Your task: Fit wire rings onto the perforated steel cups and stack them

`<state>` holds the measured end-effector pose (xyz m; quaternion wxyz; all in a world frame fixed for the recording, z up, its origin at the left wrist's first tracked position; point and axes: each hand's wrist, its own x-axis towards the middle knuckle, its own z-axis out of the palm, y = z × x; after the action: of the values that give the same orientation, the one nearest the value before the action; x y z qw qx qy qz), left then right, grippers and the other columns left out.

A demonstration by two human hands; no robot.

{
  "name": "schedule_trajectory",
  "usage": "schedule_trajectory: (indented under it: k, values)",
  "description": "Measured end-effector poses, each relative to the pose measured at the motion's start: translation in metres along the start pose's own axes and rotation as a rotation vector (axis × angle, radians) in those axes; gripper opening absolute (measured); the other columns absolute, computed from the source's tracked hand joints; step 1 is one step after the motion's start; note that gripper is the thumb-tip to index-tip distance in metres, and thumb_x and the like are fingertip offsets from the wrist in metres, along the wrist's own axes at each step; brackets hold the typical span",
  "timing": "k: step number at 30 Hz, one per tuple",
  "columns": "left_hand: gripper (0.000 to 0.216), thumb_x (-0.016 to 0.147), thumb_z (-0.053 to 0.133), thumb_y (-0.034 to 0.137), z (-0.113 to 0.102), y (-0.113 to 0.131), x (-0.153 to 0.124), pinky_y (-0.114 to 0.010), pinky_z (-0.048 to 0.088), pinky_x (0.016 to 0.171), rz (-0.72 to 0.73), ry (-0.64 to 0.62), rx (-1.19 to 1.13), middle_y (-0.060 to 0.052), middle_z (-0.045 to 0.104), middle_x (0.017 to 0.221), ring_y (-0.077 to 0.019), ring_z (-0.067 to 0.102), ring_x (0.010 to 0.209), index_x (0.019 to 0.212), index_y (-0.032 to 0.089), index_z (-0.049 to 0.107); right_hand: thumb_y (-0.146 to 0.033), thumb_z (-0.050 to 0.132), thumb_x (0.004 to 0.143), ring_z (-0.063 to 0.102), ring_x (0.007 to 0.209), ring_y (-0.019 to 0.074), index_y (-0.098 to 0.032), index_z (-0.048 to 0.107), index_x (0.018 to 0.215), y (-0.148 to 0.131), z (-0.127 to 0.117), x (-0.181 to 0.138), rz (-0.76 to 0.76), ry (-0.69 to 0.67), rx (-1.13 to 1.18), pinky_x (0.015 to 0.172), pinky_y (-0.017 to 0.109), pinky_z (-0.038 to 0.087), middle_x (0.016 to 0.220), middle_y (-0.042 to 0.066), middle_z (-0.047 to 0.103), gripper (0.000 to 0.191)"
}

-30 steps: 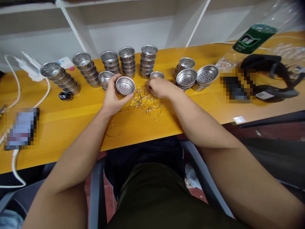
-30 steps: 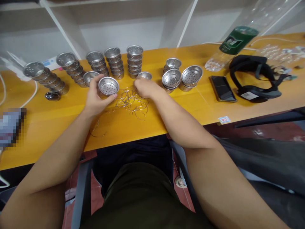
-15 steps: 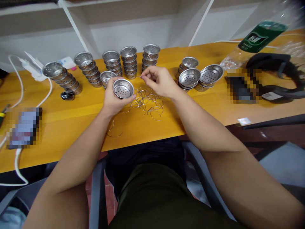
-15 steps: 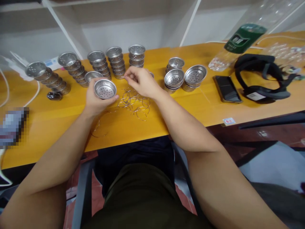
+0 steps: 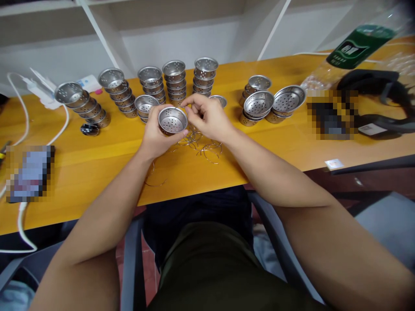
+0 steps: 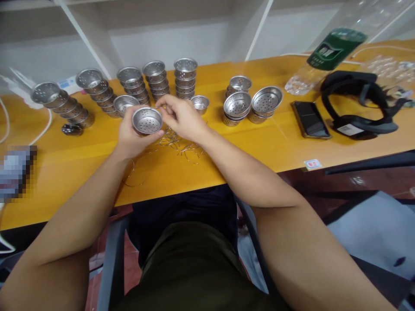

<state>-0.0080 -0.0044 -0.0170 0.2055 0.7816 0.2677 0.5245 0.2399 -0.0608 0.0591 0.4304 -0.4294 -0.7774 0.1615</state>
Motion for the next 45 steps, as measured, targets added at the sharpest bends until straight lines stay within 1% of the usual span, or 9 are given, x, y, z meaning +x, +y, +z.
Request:
schedule_trajectory:
  k: [9,12,17,22,26,31,39,43,45]
  values:
    - [0.117,0.071,0.105,0.103,0.002,0.009,0.001,-0.062,0.07,0.122,-0.054,-0.021,-0.039,-0.011,0.075,0.142,-0.04,0.082,0.134,0.15,0.03,0.06,-0.044,0.07,0.122,0.053,0.078,0.0224,-0.026,0.08,0.131,-0.009,0.001,-0.003,-0.023,-0.012,0.0,0.083,0.037,0.056,0.082,-0.001,0.053,0.023]
    - [0.122,0.071,0.106,0.103,0.004,0.004,0.001,-0.063,0.068,0.128,-0.068,-0.028,-0.039,-0.013,0.075,0.151,-0.0423,0.08,0.144,0.158,0.031,0.058,-0.041,0.07,0.121,0.054,0.077,0.022,-0.026,0.081,0.13,-0.008,0.0,-0.003,-0.028,-0.008,-0.004,0.085,0.037,0.056,0.082,-0.001,0.055,0.021]
    - [0.114,0.084,0.097,0.102,0.004,-0.003,0.0,-0.066,0.061,0.139,-0.009,-0.009,-0.105,-0.012,0.071,0.164,-0.0401,0.074,0.156,0.168,0.037,0.055,-0.032,0.067,0.12,0.055,0.077,0.0214,-0.024,0.081,0.128,-0.005,-0.002,-0.002,-0.035,0.009,-0.02,0.085,0.038,0.056,0.082,0.0,0.06,0.018]
    - [0.11,0.07,0.113,0.093,-0.002,-0.001,0.001,-0.067,0.066,0.129,-0.037,0.041,0.037,-0.011,0.075,0.141,-0.0412,0.079,0.137,0.149,0.03,0.067,-0.032,0.068,0.119,0.055,0.076,0.0215,-0.025,0.08,0.128,-0.003,0.001,-0.002,-0.026,0.011,-0.024,0.085,0.038,0.057,0.081,-0.001,0.06,0.017]
    - [0.108,0.075,0.109,0.094,-0.001,0.005,0.0,-0.063,0.069,0.123,-0.025,0.024,0.002,-0.01,0.075,0.14,-0.039,0.08,0.133,0.15,0.031,0.064,-0.034,0.069,0.119,0.055,0.076,0.0214,-0.025,0.08,0.129,-0.006,0.005,-0.004,-0.048,0.0,-0.004,0.086,0.038,0.057,0.082,-0.001,0.059,0.018]
    - [0.107,0.082,0.106,0.093,0.005,0.012,-0.002,-0.053,0.075,0.1,0.046,-0.022,-0.066,-0.008,0.078,0.14,-0.033,0.085,0.121,0.157,0.034,0.058,-0.03,0.064,0.119,0.053,0.075,0.0214,-0.025,0.08,0.131,-0.012,0.006,-0.006,-0.028,0.002,-0.046,0.085,0.038,0.056,0.08,-0.001,0.058,0.02]
    - [0.119,0.077,0.103,0.103,0.0,0.025,-0.001,-0.052,0.073,0.107,-0.039,-0.106,-0.029,-0.005,0.076,0.146,-0.0301,0.083,0.129,0.157,0.034,0.049,-0.029,0.064,0.118,0.052,0.073,0.0217,-0.025,0.079,0.135,-0.016,0.008,-0.006,0.017,0.033,-0.075,0.085,0.038,0.057,0.076,-0.003,0.053,0.023]
    - [0.106,0.089,0.094,0.104,-0.002,0.036,-0.001,-0.054,0.072,0.107,-0.06,-0.106,0.026,-0.006,0.077,0.143,-0.0311,0.084,0.127,0.154,0.031,0.052,-0.027,0.067,0.115,0.054,0.073,0.0214,-0.025,0.075,0.136,-0.017,0.011,-0.007,0.023,0.044,-0.035,0.087,0.038,0.058,0.074,-0.005,0.051,0.022]
    - [0.104,0.086,0.099,0.101,-0.002,0.036,-0.001,-0.054,0.072,0.1,-0.024,-0.087,0.041,-0.006,0.081,0.139,-0.0323,0.085,0.121,0.152,0.032,0.056,-0.027,0.07,0.114,0.054,0.072,0.021,-0.026,0.075,0.127,-0.017,0.012,-0.007,0.026,0.046,-0.007,0.086,0.038,0.058,0.074,-0.005,0.049,0.015]
